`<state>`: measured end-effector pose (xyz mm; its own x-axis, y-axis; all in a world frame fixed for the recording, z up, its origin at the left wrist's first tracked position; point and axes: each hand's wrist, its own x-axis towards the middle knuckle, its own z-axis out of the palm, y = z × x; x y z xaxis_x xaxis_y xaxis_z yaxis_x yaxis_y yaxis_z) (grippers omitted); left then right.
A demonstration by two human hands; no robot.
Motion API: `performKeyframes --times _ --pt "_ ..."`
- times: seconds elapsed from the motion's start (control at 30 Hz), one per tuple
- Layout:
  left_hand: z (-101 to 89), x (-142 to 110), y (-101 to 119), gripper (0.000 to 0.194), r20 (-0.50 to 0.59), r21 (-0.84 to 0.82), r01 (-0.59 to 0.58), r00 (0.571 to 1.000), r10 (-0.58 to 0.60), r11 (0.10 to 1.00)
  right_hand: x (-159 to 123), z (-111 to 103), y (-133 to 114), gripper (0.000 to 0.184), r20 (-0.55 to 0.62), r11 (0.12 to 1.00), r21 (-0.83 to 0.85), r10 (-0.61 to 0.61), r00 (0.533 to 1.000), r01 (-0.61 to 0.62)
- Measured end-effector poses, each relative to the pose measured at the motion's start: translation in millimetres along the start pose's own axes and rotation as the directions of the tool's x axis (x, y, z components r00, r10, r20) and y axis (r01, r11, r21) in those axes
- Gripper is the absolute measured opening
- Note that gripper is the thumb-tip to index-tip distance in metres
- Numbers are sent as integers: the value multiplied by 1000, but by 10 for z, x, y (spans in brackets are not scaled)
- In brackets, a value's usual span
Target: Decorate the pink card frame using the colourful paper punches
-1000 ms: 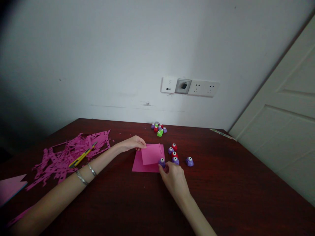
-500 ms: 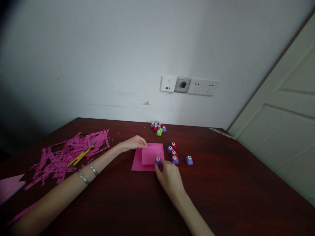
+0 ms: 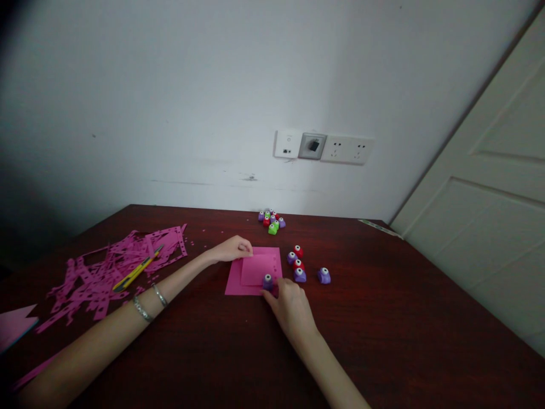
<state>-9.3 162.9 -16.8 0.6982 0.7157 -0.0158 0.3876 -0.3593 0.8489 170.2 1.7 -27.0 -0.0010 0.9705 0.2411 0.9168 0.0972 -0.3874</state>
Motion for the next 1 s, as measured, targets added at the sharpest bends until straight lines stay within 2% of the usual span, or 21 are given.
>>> performKeyframes --times 0.13,0.6,0.83,1.0 --pt "21 14 -35 12 2 63 -26 1000 26 998 10 22 88 13 24 996 83 -20 1000 18" --pt "51 25 -46 11 -12 92 -31 999 32 995 29 65 74 15 10 993 111 -47 999 46" --pt "51 23 -44 16 0 109 -36 999 36 993 30 67 37 14 24 995 100 -30 999 27" --pt "32 19 -31 16 -42 210 -75 995 86 975 43 -19 96 11 14 985 172 8 1000 -10"
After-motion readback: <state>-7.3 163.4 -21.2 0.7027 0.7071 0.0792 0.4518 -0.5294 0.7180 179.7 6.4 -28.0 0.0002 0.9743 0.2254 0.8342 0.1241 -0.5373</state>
